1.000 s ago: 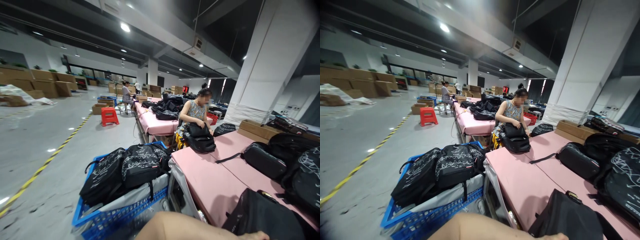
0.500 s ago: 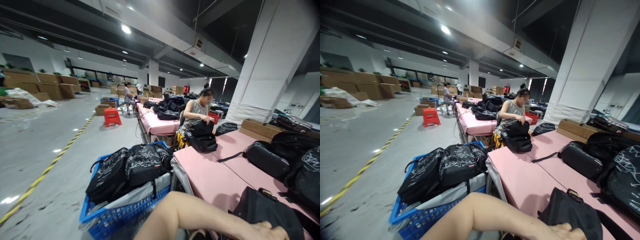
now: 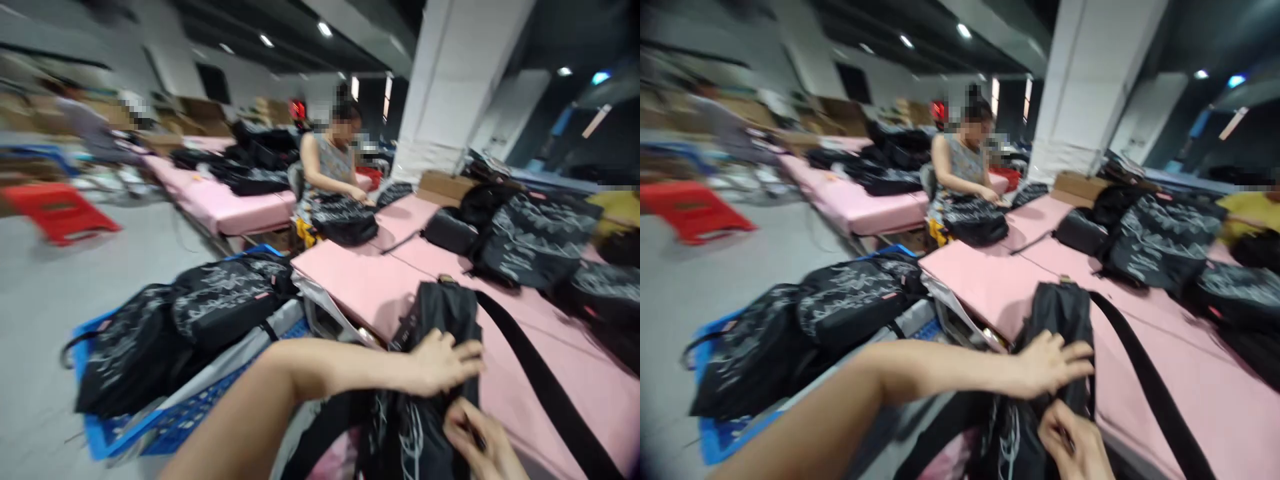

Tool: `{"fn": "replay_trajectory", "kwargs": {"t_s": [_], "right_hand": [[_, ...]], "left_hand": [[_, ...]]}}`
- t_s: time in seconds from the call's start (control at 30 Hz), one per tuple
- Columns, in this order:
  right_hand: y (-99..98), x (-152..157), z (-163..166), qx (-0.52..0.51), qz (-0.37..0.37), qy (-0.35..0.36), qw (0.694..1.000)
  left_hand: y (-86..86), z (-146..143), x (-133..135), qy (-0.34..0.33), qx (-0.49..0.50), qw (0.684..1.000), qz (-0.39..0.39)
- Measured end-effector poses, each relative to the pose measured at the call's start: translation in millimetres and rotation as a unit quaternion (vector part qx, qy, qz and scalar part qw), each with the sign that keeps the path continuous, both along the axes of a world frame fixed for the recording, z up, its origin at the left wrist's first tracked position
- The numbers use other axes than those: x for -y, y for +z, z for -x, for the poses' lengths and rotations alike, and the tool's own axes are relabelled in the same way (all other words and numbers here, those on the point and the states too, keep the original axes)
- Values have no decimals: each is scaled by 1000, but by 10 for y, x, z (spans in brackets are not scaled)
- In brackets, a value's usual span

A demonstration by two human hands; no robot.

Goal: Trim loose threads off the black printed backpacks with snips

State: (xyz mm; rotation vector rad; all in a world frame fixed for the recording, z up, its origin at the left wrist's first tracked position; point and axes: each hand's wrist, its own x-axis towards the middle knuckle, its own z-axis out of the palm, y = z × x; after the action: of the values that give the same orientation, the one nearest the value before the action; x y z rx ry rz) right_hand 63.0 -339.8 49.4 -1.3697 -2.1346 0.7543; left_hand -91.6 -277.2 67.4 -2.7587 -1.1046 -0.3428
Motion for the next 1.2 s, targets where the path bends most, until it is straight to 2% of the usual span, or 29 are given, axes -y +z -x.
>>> {"fn": "replay_trajectory", "kwargs": {"t_s": [0.07,0.13,0.2,0.3,0.4,0.57,0.7,0.8,0.93,1.07,1.2], "right_hand": [[22,101,-102,-15,36,62,997],[77,162,-169,-40,36,78,996],[145,207,-215,-41,41,91,994],[219,277,-267,-29,45,111,992],[204,349,-293,-31,35,118,992],[-4,512,-296,-77,-46,89,992],[-195,639,-359,-55,-165,107,979],[-276,690,-414,1,-254,128,959],[-284,699,-423,38,-305,124,943],[-247,666,-375,46,-324,128,936],[-226,631,-336,42,-331,136,933]], "left_hand": [[-10,21,-9,-31,33,998,38],[-22,104,-8,-90,113,986,80],[-45,241,69,-78,226,963,121],[-106,435,347,-116,211,957,161],[-220,481,680,-87,184,965,168],[-501,311,1062,-11,290,945,152],[-674,225,1187,-24,345,934,91],[-674,244,1181,-62,310,946,77],[-519,311,1134,-106,191,973,78],[-370,355,1145,-71,103,991,41],[-348,368,1156,-48,58,996,46]]}}
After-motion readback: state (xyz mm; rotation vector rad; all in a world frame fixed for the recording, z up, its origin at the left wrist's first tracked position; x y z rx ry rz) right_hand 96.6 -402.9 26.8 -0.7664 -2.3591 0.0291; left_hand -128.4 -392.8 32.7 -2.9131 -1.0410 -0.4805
